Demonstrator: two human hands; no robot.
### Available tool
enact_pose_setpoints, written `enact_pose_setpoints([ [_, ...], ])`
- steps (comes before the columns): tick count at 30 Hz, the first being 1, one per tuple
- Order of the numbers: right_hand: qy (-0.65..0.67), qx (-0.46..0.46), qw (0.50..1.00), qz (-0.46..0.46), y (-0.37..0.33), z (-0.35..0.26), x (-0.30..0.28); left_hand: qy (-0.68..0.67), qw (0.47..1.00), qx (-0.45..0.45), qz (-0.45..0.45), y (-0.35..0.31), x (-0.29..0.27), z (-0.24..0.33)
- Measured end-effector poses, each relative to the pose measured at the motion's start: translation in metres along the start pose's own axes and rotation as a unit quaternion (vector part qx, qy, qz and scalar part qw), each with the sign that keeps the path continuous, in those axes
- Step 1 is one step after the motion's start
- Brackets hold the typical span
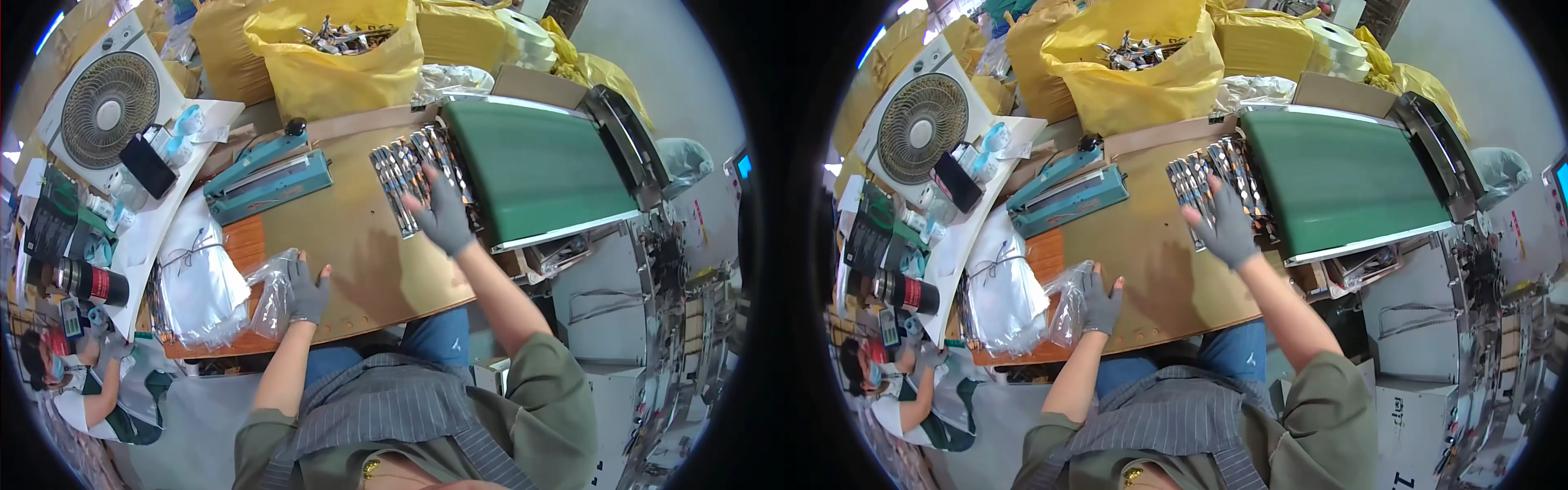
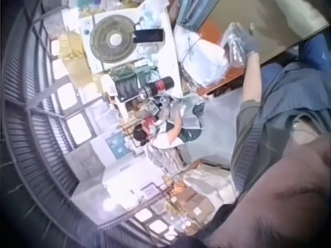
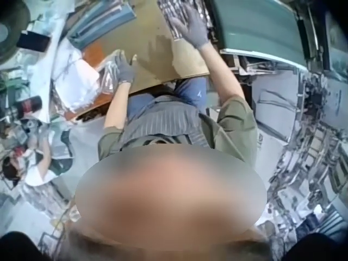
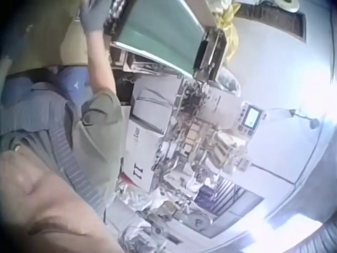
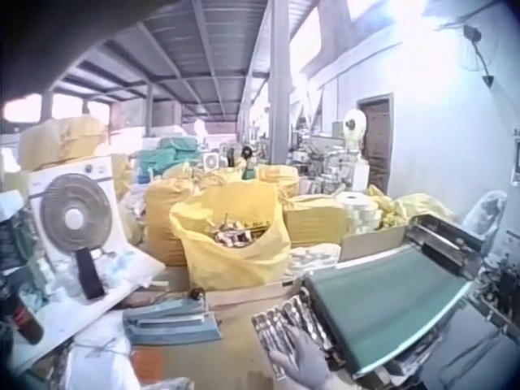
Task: Packing small items into plastic bags and sealing them using a heat sealing machine.
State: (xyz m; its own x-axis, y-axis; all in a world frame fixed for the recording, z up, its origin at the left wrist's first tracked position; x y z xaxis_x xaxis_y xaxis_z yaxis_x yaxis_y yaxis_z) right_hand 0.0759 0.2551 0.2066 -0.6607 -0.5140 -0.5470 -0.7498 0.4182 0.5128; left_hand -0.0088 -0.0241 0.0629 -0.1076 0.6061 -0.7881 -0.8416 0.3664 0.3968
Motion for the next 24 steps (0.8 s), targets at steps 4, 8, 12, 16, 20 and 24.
enact_pose_setpoints([
  [4, -0.337, 0.026, 0.940, -0.057, 0.070, 0.104, 0.026, -0.035, 0.998, -0.017, -0.058, 0.030, 0.023, 0.037],
  [8, -0.241, 0.368, 0.889, -0.126, 0.051, 0.201, 0.036, -0.160, 0.980, -0.109, -0.050, 0.057, 0.040, 0.026],
  [12, -0.155, 0.391, 0.906, -0.053, 0.049, 0.190, 0.021, -0.192, 0.964, -0.176, -0.053, 0.100, 0.073, 0.026],
  [16, -0.126, 0.345, 0.926, -0.085, 0.048, 0.171, 0.060, -0.482, 0.792, -0.340, -0.157, 0.127, 0.181, 0.027],
  [20, 0.361, 0.435, 0.805, -0.182, -0.006, 0.129, 0.144, -0.570, 0.702, -0.382, -0.189, 0.123, 0.166, 0.084],
  [24, 0.535, 0.400, 0.731, -0.137, -0.020, 0.081, 0.159, -0.561, 0.729, -0.340, -0.195, 0.111, 0.109, 0.071],
])
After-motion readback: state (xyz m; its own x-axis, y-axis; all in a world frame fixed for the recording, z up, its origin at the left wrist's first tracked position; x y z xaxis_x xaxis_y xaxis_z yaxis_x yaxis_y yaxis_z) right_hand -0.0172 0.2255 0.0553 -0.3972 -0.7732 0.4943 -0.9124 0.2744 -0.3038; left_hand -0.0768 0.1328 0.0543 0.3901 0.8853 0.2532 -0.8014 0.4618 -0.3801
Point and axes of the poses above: each hand's wrist, its own y-axis towards the middle knuckle, its own x-axis out of the palm, z = x × y, the point moved 10 cm from there along y, towards the middle knuckle, and after that the axes turned 5 degrees about z, right-handed, at the moved point
